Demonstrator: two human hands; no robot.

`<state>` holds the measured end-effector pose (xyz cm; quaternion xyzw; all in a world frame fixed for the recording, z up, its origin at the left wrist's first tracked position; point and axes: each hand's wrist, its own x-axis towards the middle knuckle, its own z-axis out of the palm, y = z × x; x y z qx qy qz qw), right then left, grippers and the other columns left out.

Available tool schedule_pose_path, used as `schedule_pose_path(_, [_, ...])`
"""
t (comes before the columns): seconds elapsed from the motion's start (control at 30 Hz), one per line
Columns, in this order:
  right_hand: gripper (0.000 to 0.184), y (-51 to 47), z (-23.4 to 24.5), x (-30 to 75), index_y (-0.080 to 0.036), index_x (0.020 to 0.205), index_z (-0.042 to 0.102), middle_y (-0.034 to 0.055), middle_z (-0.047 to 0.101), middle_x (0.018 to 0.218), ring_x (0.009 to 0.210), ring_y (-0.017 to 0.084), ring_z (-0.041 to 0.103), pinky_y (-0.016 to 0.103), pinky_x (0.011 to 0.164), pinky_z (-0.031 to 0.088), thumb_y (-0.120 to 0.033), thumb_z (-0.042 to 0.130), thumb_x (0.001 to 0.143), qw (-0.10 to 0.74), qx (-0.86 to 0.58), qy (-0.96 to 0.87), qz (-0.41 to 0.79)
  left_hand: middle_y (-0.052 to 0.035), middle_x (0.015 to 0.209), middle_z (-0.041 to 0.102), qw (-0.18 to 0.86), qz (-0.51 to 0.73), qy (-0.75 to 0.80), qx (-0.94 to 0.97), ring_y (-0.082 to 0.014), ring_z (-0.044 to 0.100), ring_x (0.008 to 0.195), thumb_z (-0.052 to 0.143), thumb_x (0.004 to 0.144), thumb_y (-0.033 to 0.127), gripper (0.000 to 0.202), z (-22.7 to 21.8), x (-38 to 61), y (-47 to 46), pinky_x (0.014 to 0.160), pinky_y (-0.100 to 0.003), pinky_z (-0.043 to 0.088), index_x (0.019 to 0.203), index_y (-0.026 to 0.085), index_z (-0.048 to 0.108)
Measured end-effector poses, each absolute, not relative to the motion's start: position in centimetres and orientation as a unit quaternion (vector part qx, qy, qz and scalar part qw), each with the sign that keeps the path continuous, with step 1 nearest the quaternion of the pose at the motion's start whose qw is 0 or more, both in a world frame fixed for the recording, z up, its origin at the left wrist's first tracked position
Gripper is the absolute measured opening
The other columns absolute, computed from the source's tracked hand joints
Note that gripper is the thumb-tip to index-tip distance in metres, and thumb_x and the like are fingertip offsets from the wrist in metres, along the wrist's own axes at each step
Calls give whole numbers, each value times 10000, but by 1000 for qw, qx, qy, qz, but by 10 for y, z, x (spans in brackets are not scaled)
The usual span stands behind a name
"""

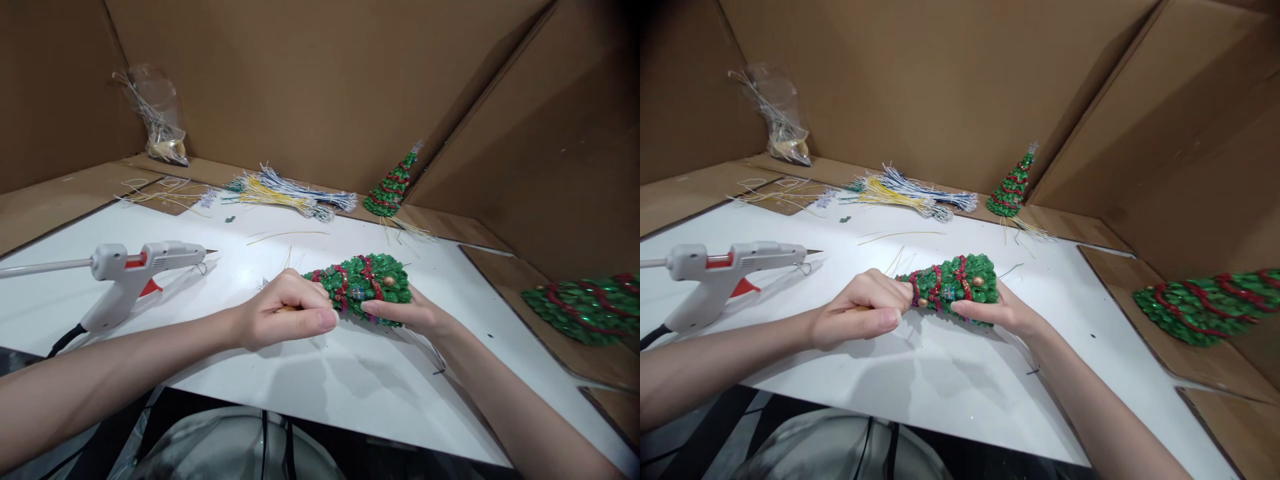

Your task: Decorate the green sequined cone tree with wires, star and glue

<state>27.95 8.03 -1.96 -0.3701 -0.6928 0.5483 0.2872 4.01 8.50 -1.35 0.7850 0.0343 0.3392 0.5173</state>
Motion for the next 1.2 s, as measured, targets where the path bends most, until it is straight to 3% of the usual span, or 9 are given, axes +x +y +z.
schedule_pose_path(0.33, [339, 80, -26, 282, -189, 1075, 660, 59, 690, 1126, 1069, 274, 610, 410, 966, 462, -340, 674, 771, 297, -384, -697, 528, 48, 499, 223, 497, 332, 34, 801, -121, 237, 492, 421, 879, 215, 392, -7, 36, 80, 550, -317, 242, 532, 204, 240])
schedule_pose_path(0.67, [416, 80, -24, 278, -185, 1145, 619, 61, 674, 1152, 1098, 278, 593, 402, 964, 458, -339, 675, 764, 303, -380, -691, 535, 45, 499, 194, 459, 316, 30, 830, -138, 230, 486, 386, 899, 259, 385, 2, 31, 72, 549, -330, 229, 562, 212, 206])
schedule_pose_path(0.93, [352, 82, -27, 280, -185, 1059, 647, 56, 689, 1089, 1056, 276, 605, 408, 948, 457, -337, 690, 744, 299, -375, -692, 540, 45, 492, 205, 455, 313, 41, 832, -130, 241, 490, 381, 903, 291, 407, -8, 37, 81, 552, -322, 258, 543, 208, 209])
schedule_pose_path(1.2, [414, 83, -25, 279, -177, 1145, 622, 65, 679, 1114, 1060, 265, 593, 407, 964, 442, -337, 663, 765, 297, -353, -711, 531, 43, 497, 235, 464, 321, 50, 824, -129, 261, 511, 396, 901, 257, 405, -18, 42, 88, 554, -309, 243, 534, 205, 232])
